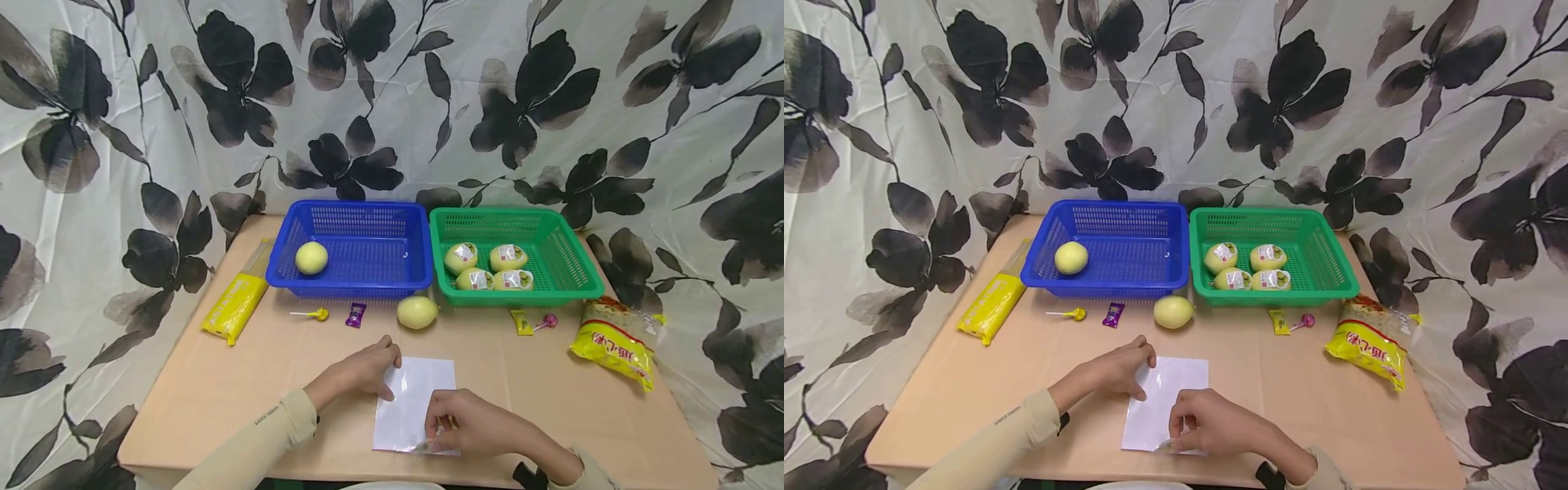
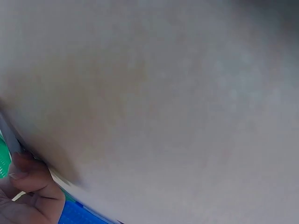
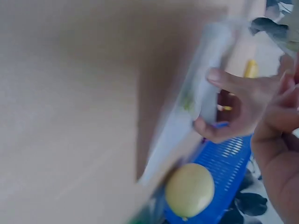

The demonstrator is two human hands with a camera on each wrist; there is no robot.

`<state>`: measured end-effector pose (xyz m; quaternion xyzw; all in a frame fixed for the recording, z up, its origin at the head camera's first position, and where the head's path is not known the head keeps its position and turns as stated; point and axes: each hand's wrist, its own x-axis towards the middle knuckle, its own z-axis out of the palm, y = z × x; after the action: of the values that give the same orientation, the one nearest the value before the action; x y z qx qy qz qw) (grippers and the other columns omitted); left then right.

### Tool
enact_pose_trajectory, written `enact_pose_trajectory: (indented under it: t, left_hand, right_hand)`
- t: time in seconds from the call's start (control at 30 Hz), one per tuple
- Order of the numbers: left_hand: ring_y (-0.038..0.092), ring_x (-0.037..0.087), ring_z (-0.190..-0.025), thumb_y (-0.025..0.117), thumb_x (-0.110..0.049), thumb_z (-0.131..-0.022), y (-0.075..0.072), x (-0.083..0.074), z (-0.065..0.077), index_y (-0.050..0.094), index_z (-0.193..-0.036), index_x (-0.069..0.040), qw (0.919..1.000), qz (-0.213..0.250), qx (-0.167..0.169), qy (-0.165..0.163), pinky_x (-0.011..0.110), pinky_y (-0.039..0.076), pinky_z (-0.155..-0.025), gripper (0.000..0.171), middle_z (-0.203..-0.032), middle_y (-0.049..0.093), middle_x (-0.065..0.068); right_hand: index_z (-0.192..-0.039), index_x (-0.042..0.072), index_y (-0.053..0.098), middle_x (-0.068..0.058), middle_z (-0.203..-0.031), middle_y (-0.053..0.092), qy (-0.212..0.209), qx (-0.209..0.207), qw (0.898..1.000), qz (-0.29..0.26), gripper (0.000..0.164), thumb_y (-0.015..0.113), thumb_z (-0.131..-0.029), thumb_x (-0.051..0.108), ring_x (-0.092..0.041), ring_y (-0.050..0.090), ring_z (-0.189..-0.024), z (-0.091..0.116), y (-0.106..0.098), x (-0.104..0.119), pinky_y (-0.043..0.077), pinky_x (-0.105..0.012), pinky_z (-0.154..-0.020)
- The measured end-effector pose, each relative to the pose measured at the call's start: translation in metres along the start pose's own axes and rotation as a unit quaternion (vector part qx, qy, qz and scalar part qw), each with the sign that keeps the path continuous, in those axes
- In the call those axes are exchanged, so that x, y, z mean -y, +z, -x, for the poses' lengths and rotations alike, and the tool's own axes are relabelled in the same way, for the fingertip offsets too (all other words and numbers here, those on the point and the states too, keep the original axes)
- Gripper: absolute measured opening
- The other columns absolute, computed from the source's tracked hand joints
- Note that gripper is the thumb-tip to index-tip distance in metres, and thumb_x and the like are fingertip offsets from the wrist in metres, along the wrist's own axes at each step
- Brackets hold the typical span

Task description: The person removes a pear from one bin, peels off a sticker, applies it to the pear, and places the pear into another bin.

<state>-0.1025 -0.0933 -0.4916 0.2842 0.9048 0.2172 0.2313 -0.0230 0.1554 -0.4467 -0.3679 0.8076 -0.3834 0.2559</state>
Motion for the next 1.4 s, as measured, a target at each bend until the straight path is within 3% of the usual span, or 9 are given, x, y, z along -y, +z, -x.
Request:
enact_pose_trajectory:
  t: [0.2, 0.37, 0.57, 0.63, 0.73, 0.83, 0.93, 1.07, 1.4]
  left_hand:
    - [0.051, 0.013, -0.089, 0.096, -0.022, -0.073, -0.001, -0.002, 0.002, 0.059, -0.107, -0.013, 1.0000, -0.006, -0.002, -0.004, 0.031, 0.051, -0.084, 0.051, -0.104, 0.045, -0.003]
    - [0.051, 0.013, -0.088, 0.096, -0.023, -0.074, -0.001, -0.002, 0.001, 0.058, -0.107, -0.015, 0.9998, -0.013, 0.003, -0.014, 0.030, 0.050, -0.082, 0.051, -0.105, 0.045, -0.003]
    - [0.052, 0.016, -0.090, 0.092, -0.028, -0.079, -0.010, -0.005, 0.004, 0.063, -0.109, -0.015, 0.9996, -0.018, 0.000, -0.023, 0.032, 0.049, -0.077, 0.044, -0.112, 0.046, 0.002]
    - [0.054, 0.018, -0.091, 0.087, -0.029, -0.085, -0.016, -0.006, 0.004, 0.065, -0.109, -0.014, 0.9992, -0.008, -0.029, -0.025, 0.035, 0.051, -0.075, 0.036, -0.116, 0.049, 0.005]
    - [0.056, 0.019, -0.093, 0.078, -0.025, -0.094, -0.026, -0.008, -0.001, 0.067, -0.104, -0.013, 0.9917, 0.025, -0.124, -0.021, 0.035, 0.051, -0.074, 0.019, -0.115, 0.056, 0.007]
    - [0.059, 0.017, -0.087, 0.071, -0.020, -0.099, -0.035, -0.008, -0.011, 0.069, -0.101, -0.014, 0.9678, 0.074, -0.241, 0.000, 0.031, 0.051, -0.072, 0.007, -0.103, 0.064, 0.003]
    - [0.059, 0.013, -0.076, 0.071, -0.015, -0.099, -0.038, -0.006, -0.024, 0.072, -0.102, -0.012, 0.9434, 0.111, -0.311, 0.033, 0.024, 0.050, -0.068, 0.005, -0.090, 0.067, 0.000]
    - [0.058, 0.008, -0.072, 0.075, -0.011, -0.095, -0.037, -0.003, -0.040, 0.077, -0.104, -0.007, 0.9312, 0.142, -0.331, 0.056, 0.020, 0.050, -0.065, 0.010, -0.087, 0.068, 0.003]
    - [0.061, 0.010, -0.078, 0.079, -0.017, -0.093, -0.024, 0.006, -0.061, 0.077, -0.109, -0.010, 0.9372, 0.147, -0.316, 0.020, 0.022, 0.052, -0.070, 0.017, -0.089, 0.066, 0.003]
  right_hand:
    - [-0.093, 0.022, 0.071, 0.000, -0.085, 0.061, -0.046, 0.018, 0.998, -0.036, 0.011, 0.076, -0.096, 0.031, 0.009, 0.048, -0.076, 0.006, -0.017, 0.017, 0.045, -0.013, -0.064]
    - [-0.098, 0.020, 0.072, 0.004, -0.090, 0.065, 0.022, -0.094, 0.992, -0.080, 0.008, 0.075, -0.097, 0.027, -0.003, 0.056, -0.082, -0.004, -0.044, 0.016, 0.050, -0.020, -0.071]
    - [-0.108, 0.007, 0.072, -0.004, -0.086, 0.064, 0.120, -0.275, 0.941, -0.155, 0.017, 0.073, -0.099, 0.022, -0.014, 0.055, -0.072, -0.037, -0.068, -0.009, 0.046, -0.022, -0.059]
    - [-0.108, 0.004, 0.071, -0.003, -0.080, 0.063, 0.144, -0.320, 0.918, -0.184, 0.020, 0.073, -0.098, 0.020, -0.014, 0.054, -0.067, -0.051, -0.070, -0.020, 0.044, -0.022, -0.056]
    - [-0.106, 0.000, 0.071, -0.001, -0.074, 0.063, 0.167, -0.364, 0.894, -0.202, 0.019, 0.074, -0.097, 0.017, -0.016, 0.055, -0.064, -0.069, -0.068, -0.034, 0.044, -0.022, -0.054]
    - [-0.101, -0.001, 0.072, 0.000, -0.069, 0.063, 0.184, -0.390, 0.880, -0.197, 0.016, 0.075, -0.096, 0.013, -0.019, 0.057, -0.063, -0.081, -0.064, -0.047, 0.043, -0.023, -0.052]
    - [-0.099, -0.002, 0.073, -0.006, -0.071, 0.066, 0.200, -0.409, 0.870, -0.190, 0.015, 0.076, -0.094, 0.011, -0.023, 0.061, -0.065, -0.088, -0.061, -0.054, 0.044, -0.023, -0.053]
    - [-0.100, -0.003, 0.074, -0.021, -0.080, 0.070, 0.217, -0.429, 0.856, -0.189, 0.016, 0.077, -0.093, 0.011, -0.027, 0.065, -0.069, -0.093, -0.059, -0.061, 0.048, -0.023, -0.055]
    - [-0.100, -0.001, 0.075, -0.021, -0.081, 0.070, 0.242, -0.435, 0.847, -0.185, 0.017, 0.078, -0.093, 0.015, -0.016, 0.059, -0.063, -0.099, -0.054, -0.069, 0.046, -0.023, -0.054]
